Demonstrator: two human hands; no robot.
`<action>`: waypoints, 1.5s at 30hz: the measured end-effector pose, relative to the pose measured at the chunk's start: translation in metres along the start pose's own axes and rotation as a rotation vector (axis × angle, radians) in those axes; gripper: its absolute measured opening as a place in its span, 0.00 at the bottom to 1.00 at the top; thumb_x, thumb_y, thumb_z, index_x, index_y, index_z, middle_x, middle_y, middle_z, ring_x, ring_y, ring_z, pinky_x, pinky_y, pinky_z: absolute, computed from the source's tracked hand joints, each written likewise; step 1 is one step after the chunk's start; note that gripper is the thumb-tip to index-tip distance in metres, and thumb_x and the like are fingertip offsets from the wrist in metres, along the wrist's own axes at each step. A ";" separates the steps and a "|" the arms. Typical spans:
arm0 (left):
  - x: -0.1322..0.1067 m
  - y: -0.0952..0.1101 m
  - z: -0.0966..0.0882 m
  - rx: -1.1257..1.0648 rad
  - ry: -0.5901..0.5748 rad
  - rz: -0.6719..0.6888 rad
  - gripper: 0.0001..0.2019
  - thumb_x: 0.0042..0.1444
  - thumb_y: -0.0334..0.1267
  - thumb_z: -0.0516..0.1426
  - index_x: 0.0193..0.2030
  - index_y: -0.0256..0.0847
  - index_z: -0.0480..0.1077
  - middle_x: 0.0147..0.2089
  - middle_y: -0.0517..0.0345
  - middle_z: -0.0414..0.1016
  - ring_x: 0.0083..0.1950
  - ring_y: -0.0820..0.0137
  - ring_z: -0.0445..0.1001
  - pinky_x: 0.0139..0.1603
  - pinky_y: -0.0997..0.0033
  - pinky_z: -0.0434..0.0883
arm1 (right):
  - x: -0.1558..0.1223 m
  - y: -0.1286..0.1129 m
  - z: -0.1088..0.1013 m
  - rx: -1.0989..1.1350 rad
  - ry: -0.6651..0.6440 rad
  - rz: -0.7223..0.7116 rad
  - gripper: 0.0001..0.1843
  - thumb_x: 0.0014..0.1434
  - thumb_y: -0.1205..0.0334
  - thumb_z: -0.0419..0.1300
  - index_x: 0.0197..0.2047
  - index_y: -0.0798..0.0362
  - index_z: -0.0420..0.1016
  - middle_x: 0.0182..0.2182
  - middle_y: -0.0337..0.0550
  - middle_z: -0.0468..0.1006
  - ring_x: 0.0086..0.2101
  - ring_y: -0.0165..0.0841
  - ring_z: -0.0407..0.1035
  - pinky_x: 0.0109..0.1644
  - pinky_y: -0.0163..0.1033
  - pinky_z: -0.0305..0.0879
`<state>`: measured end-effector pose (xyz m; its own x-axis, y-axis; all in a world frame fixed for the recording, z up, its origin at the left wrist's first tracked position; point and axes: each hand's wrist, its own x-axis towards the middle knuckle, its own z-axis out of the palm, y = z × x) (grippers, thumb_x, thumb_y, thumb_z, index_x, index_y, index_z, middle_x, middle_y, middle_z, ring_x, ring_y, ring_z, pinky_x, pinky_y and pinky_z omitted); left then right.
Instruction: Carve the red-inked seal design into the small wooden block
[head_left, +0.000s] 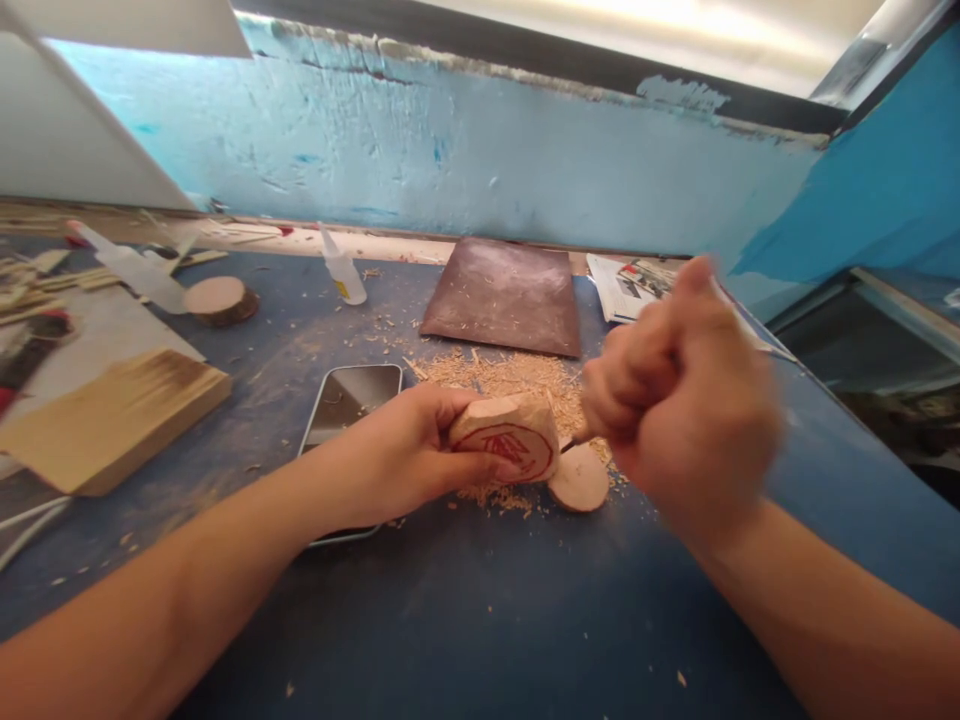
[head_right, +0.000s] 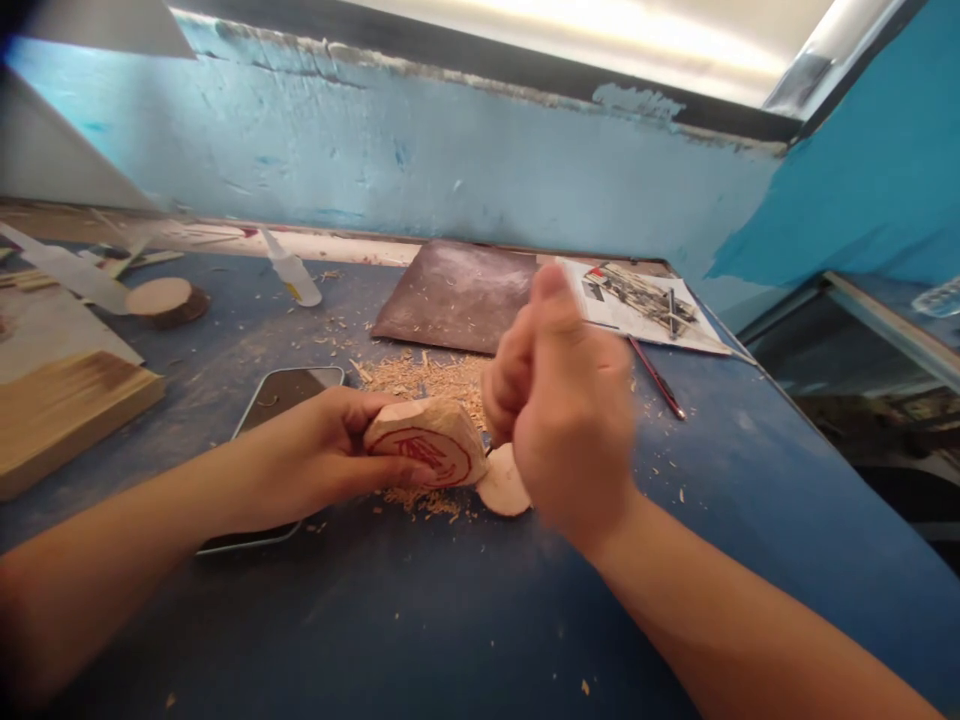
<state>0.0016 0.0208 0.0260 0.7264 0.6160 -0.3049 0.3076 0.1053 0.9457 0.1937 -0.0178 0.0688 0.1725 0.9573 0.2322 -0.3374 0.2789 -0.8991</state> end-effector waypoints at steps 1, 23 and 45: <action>0.000 0.000 0.000 -0.001 0.004 0.003 0.11 0.60 0.42 0.66 0.45 0.39 0.78 0.41 0.58 0.83 0.40 0.66 0.78 0.40 0.71 0.72 | 0.000 0.000 0.000 -0.009 -0.014 0.023 0.32 0.73 0.53 0.55 0.17 0.51 0.55 0.16 0.31 0.46 0.15 0.23 0.43 0.16 0.35 0.40; 0.001 -0.001 0.001 -0.034 -0.001 0.002 0.12 0.61 0.42 0.66 0.47 0.38 0.77 0.44 0.55 0.84 0.44 0.63 0.79 0.45 0.67 0.73 | -0.001 0.000 0.004 -0.040 -0.019 -0.009 0.32 0.71 0.49 0.58 0.18 0.50 0.54 0.15 0.30 0.46 0.14 0.24 0.42 0.15 0.34 0.40; 0.000 0.001 0.000 -0.017 0.012 0.001 0.10 0.60 0.41 0.66 0.46 0.40 0.78 0.41 0.59 0.83 0.41 0.66 0.78 0.42 0.71 0.72 | 0.001 0.003 0.001 -0.043 -0.026 -0.011 0.32 0.71 0.50 0.58 0.18 0.51 0.55 0.15 0.30 0.45 0.15 0.23 0.42 0.15 0.33 0.41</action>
<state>0.0022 0.0209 0.0271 0.7191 0.6256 -0.3026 0.2963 0.1178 0.9478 0.1924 -0.0158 0.0666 0.1516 0.9559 0.2515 -0.2955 0.2867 -0.9113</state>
